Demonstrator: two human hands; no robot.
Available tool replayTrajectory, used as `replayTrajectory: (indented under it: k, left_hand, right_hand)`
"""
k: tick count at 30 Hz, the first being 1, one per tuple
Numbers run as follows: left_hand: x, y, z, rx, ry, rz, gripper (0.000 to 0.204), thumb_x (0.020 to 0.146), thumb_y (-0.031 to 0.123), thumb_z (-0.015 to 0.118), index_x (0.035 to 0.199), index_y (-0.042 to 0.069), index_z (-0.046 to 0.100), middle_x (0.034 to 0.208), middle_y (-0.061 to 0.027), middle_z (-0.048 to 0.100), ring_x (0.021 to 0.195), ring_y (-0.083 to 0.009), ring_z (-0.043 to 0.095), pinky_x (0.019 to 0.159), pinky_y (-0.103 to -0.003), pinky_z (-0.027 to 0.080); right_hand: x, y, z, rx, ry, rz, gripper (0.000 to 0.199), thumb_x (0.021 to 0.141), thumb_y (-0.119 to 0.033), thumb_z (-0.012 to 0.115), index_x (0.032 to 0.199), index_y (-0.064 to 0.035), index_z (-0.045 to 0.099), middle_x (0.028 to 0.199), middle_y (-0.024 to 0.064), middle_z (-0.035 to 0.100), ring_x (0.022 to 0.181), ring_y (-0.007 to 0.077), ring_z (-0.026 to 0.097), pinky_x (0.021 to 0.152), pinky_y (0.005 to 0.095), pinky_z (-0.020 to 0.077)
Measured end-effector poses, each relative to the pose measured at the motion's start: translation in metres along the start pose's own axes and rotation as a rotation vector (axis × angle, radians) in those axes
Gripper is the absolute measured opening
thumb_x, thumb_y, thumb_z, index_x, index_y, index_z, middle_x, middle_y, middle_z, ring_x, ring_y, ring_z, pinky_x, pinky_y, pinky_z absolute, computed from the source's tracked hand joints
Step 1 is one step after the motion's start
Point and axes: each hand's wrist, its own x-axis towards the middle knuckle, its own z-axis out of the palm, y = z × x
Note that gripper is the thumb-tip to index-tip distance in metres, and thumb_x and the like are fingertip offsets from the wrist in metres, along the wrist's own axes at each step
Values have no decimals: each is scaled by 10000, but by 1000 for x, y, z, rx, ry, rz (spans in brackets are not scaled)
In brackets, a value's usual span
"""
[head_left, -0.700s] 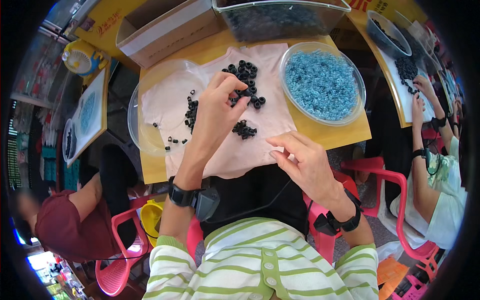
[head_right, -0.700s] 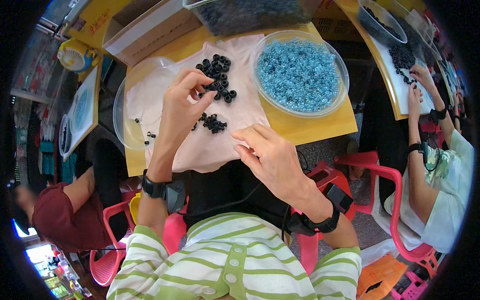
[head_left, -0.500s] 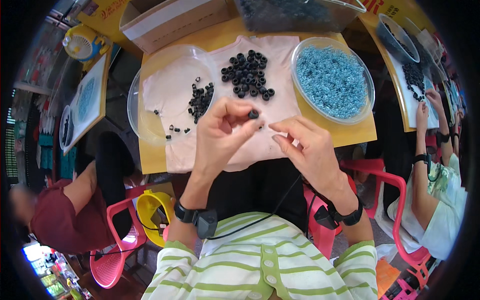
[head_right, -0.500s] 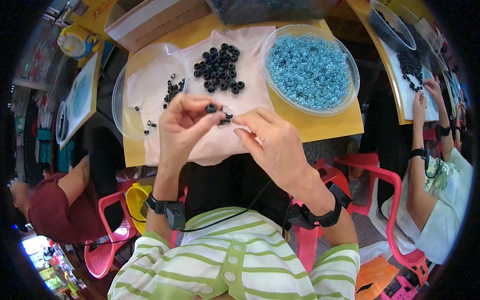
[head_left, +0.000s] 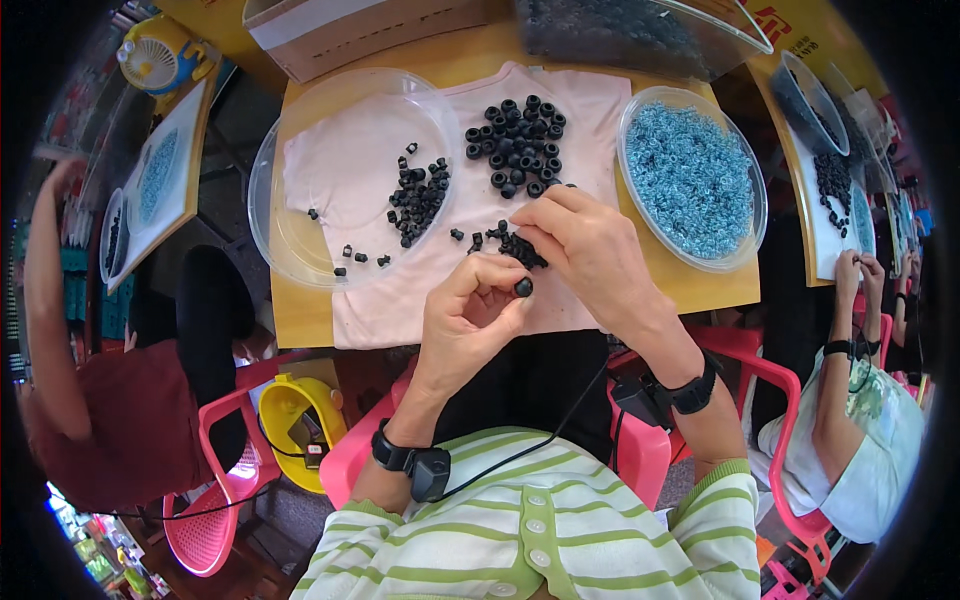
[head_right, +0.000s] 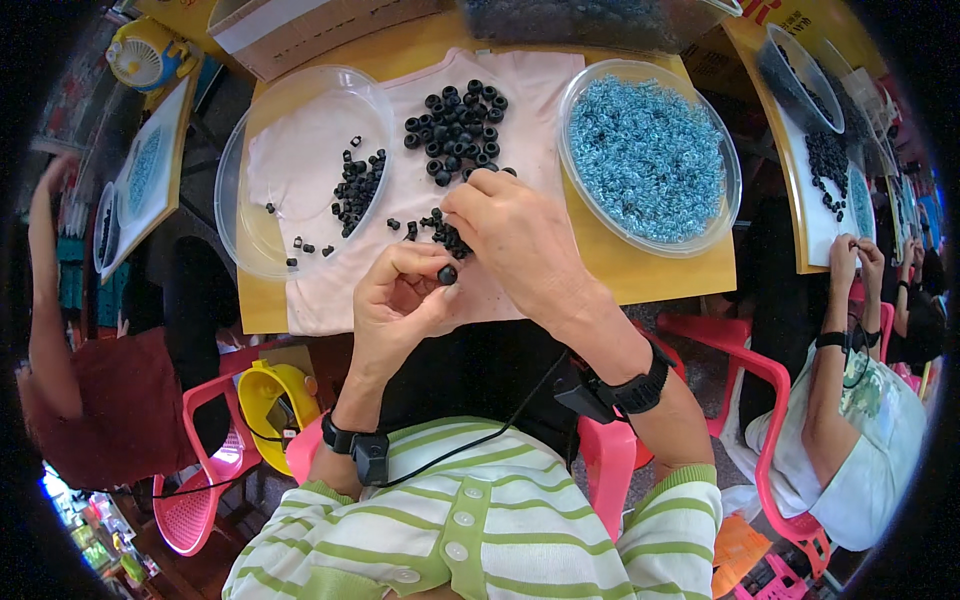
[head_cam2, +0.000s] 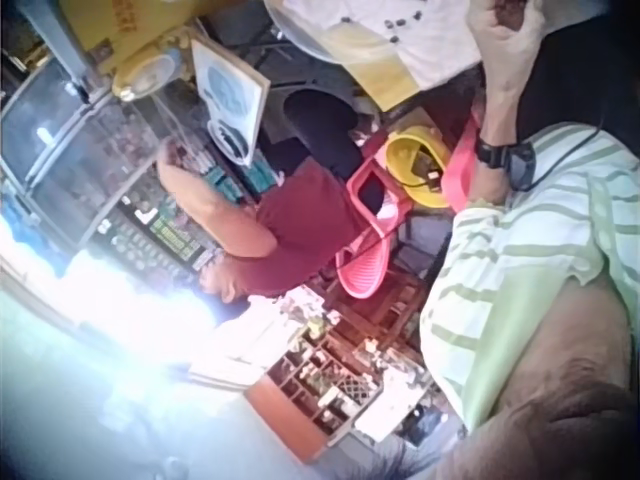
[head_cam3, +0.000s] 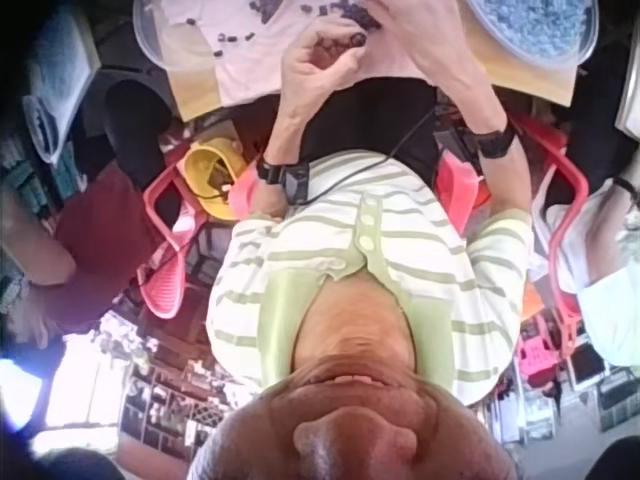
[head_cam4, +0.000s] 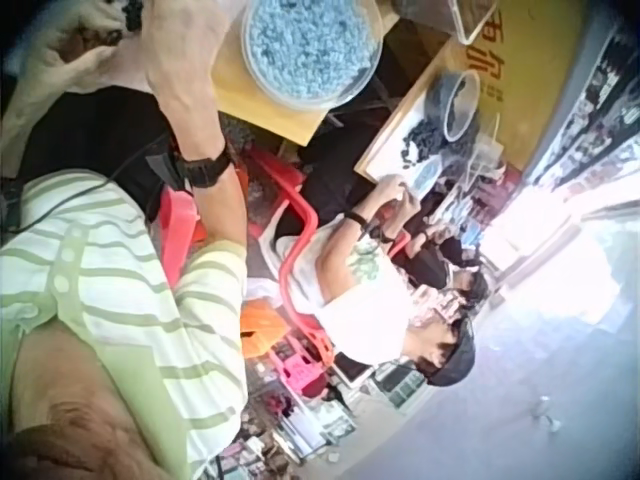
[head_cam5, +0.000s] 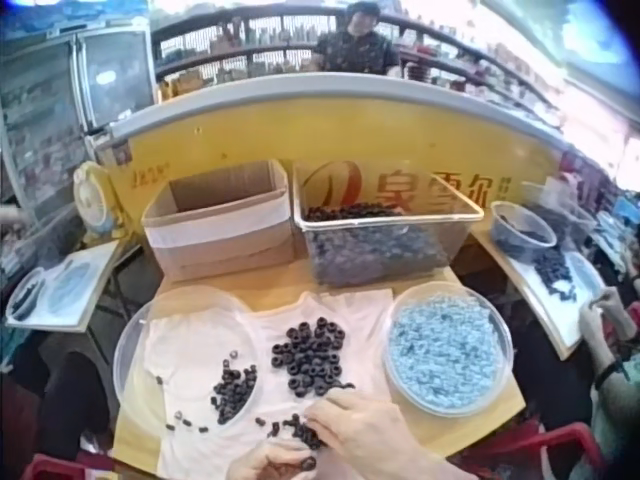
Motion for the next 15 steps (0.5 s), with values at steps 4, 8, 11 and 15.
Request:
replayTrajectory:
  k: [4,8,11,15]
  left_hand:
    - [-2,0,0,-37,-1,-11,254,816,-115,680,1031,-10,596,1040,-64,598,948,-92,582,841,-234,497]
    - [-3,-1,-4,-17,15,-12,267,815,-106,689,1043,-1,596,1045,-56,609,938,-90,597,818,-224,508]
    - [-4,0,-2,-27,35,-12,266,819,-97,691,1045,4,595,1033,-43,609,915,-83,599,798,-219,509]
    - [-2,-1,0,-19,29,5,242,831,-83,684,1035,5,589,1033,-41,603,884,-72,590,778,-219,505]
  right_hand:
    - [9,-4,6,-47,-39,-32,91,843,-133,645,846,-43,657,839,90,606,842,286,631,718,389,513]
    - [16,-4,6,-95,-119,-42,102,846,-138,642,854,-38,655,860,101,608,867,284,629,737,387,511]
    - [16,-5,6,-79,-124,-13,110,844,-141,646,855,-32,651,862,105,609,865,284,630,734,385,513]
    - [8,-5,-5,-88,-11,28,93,832,-129,652,839,-38,634,847,85,599,849,265,631,684,365,520]
